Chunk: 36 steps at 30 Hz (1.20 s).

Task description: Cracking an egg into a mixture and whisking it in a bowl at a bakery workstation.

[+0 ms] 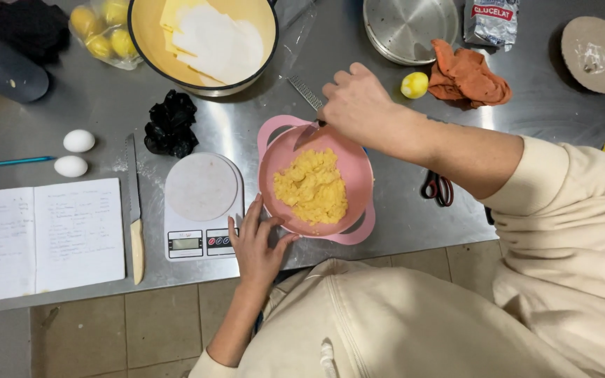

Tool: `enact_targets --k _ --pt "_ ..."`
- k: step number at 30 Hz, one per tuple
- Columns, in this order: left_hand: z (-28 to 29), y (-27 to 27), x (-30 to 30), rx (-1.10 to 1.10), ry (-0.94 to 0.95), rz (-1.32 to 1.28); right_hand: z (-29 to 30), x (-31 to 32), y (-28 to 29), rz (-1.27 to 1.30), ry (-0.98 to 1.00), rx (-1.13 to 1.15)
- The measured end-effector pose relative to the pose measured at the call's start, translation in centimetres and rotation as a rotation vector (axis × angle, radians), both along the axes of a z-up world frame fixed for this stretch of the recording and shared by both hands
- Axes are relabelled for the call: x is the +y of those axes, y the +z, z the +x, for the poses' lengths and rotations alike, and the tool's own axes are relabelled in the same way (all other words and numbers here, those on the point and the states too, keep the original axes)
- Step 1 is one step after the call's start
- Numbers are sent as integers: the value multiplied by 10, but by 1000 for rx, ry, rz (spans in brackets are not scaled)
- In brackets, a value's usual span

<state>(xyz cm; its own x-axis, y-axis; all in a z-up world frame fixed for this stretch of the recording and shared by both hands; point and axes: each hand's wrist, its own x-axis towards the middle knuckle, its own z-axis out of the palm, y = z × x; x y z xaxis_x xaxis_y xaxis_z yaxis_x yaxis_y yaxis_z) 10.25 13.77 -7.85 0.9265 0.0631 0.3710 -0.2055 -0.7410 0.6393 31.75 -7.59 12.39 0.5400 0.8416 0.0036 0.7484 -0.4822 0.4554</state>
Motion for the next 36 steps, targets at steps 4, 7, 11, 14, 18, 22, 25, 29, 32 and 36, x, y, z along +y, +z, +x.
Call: enact_targets --k 4,7,11,14,18,22,25,29,32,36 --pt "-2 4 -1 23 7 1 -6 -7 1 -67 -71 23" --pt "-1 4 -2 16 14 -1 -14 -15 -2 -144 -141 12" --pt "-1 3 -2 -1 20 -5 -33 -10 7 -190 -164 -19" --pt "-1 2 -2 -3 13 -8 -38 -7 7 -137 -149 -31" --pt "0 2 -2 1 16 -5 -38 -8 2 -213 -232 -19" --pt "-1 1 -3 -9 18 -14 -44 -5 11 -227 -235 -1" --pt "-1 0 -2 -17 14 -18 -43 -3 11 -112 -179 -5" --pt "-1 1 -2 -10 15 -20 -41 -6 6 -146 -212 -1" --pt "-2 0 -2 -8 12 -29 -47 -5 9 -210 -239 13" --pt "-1 -3 -1 -6 7 -27 -48 5 12 -84 -143 15"
